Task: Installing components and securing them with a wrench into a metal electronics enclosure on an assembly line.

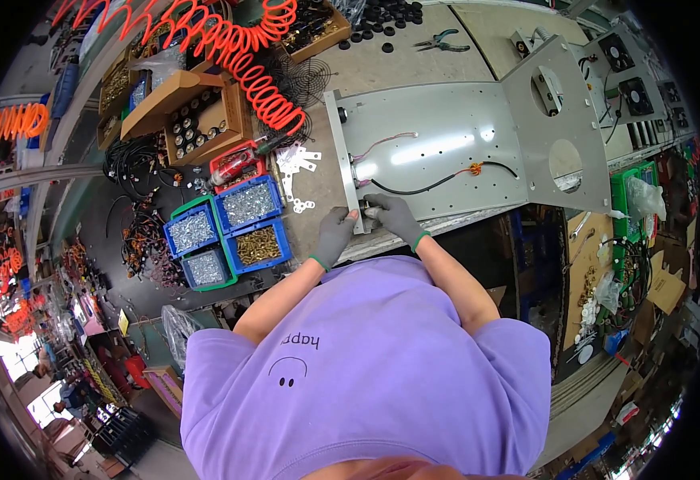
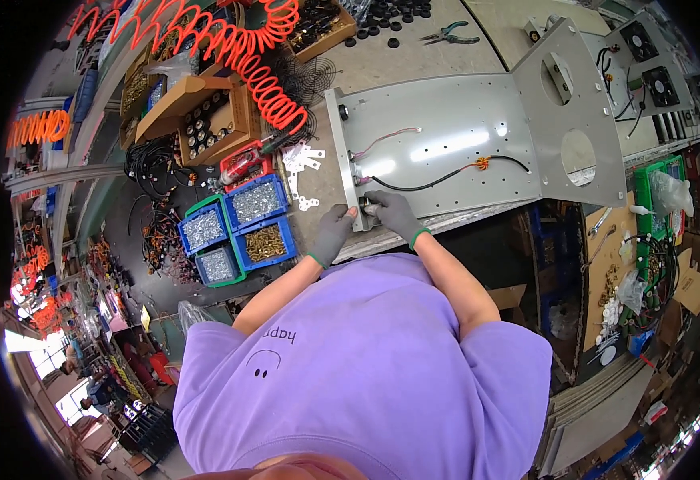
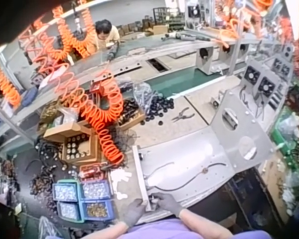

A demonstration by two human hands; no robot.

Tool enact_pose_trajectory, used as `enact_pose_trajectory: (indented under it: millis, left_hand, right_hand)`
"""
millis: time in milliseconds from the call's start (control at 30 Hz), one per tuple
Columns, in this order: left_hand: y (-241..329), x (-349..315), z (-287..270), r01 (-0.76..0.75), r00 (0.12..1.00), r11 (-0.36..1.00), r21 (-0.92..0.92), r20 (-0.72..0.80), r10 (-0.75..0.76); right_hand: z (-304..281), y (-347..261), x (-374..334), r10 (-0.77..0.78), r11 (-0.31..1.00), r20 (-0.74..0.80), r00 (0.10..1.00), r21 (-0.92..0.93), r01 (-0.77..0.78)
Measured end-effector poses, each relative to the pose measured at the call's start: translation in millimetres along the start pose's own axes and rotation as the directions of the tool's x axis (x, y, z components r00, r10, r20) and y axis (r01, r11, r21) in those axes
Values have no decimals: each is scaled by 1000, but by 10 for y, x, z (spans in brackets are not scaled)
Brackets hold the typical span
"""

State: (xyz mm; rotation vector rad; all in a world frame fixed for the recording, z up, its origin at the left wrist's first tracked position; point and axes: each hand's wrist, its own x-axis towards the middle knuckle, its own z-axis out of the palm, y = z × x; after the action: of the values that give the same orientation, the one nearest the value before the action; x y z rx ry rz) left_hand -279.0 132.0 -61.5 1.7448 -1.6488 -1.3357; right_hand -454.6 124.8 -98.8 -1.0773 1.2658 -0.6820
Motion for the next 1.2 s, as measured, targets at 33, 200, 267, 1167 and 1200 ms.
enact_pose_trajectory:
  millis: [33,200,267,1167,1200]
  left_hand:
    - [5,-2,1,-9,1000,1000,0,-17,9]
    - [31,2,-15,7,1000,1000,-8,-10,-7]
    - [-1,11,-9,10,1000,1000,-20,-16,-10]
    - [-128,60,22,-35,999,999,28,-11,35]
    - [-132,50,38,-16,999,999,30,-36,17]
  right_hand:
    - [-2,-61,-21,96,990,38,995,96,-99]
    - [25,73,-15,-104,993,-27,994,-52,103]
    - [5,110,-5,-108,986,-26,994,-127,104]
    - [69,-93,41,199,969,-1,980,148,-197]
    - [44,-146,10,204,965,50,978,159,-209]
